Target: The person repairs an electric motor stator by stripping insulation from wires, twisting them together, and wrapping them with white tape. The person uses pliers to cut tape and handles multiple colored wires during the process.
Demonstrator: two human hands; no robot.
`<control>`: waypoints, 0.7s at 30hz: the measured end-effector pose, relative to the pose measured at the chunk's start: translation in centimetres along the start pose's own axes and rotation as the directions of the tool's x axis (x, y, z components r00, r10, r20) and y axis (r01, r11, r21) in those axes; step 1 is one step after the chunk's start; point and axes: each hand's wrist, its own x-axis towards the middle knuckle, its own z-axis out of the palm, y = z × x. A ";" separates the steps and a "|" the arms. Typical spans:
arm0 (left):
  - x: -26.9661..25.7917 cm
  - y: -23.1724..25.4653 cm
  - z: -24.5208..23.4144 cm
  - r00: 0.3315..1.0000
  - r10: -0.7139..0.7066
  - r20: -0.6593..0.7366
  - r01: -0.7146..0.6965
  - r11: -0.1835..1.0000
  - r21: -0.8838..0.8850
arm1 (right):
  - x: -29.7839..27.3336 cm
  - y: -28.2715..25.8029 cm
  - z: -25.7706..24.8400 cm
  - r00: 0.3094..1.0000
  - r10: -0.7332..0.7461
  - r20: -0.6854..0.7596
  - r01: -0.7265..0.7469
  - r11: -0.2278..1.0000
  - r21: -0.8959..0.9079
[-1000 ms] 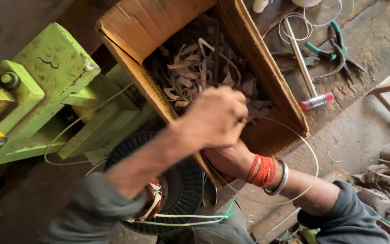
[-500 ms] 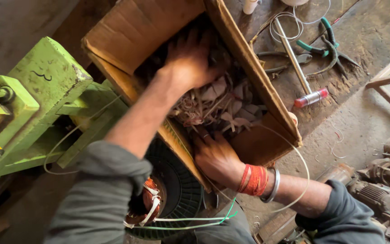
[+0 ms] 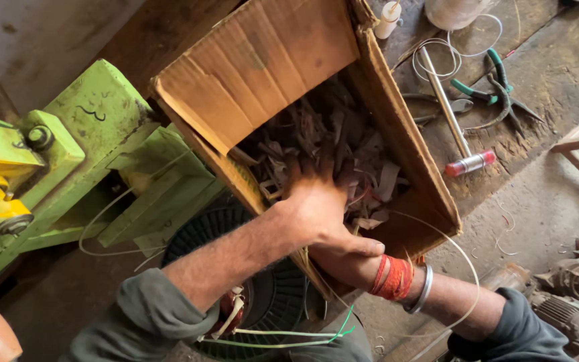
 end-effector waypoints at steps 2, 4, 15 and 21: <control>0.4 -0.2 0.1 0.999 0.009 0.033 -0.008 0.999 -0.035 | 0.3 0.4 -0.1 1.000 0.013 -0.027 -0.013 1.000 0.021; 0.6 -0.8 0.3 0.995 0.047 -0.089 -0.053 0.997 -0.064 | 0.5 0.3 -0.3 0.999 0.022 -0.035 -0.021 0.999 0.033; 1.5 -1.9 -2.0 0.964 -0.024 0.265 0.085 0.971 -0.222 | 1.5 -2.1 -2.3 0.988 -0.039 -0.152 0.050 0.997 0.065; 2.0 -2.7 -1.7 0.997 0.001 0.081 0.018 0.975 -0.222 | 3.2 -1.7 -6.3 0.962 -0.140 -0.233 0.149 0.989 0.018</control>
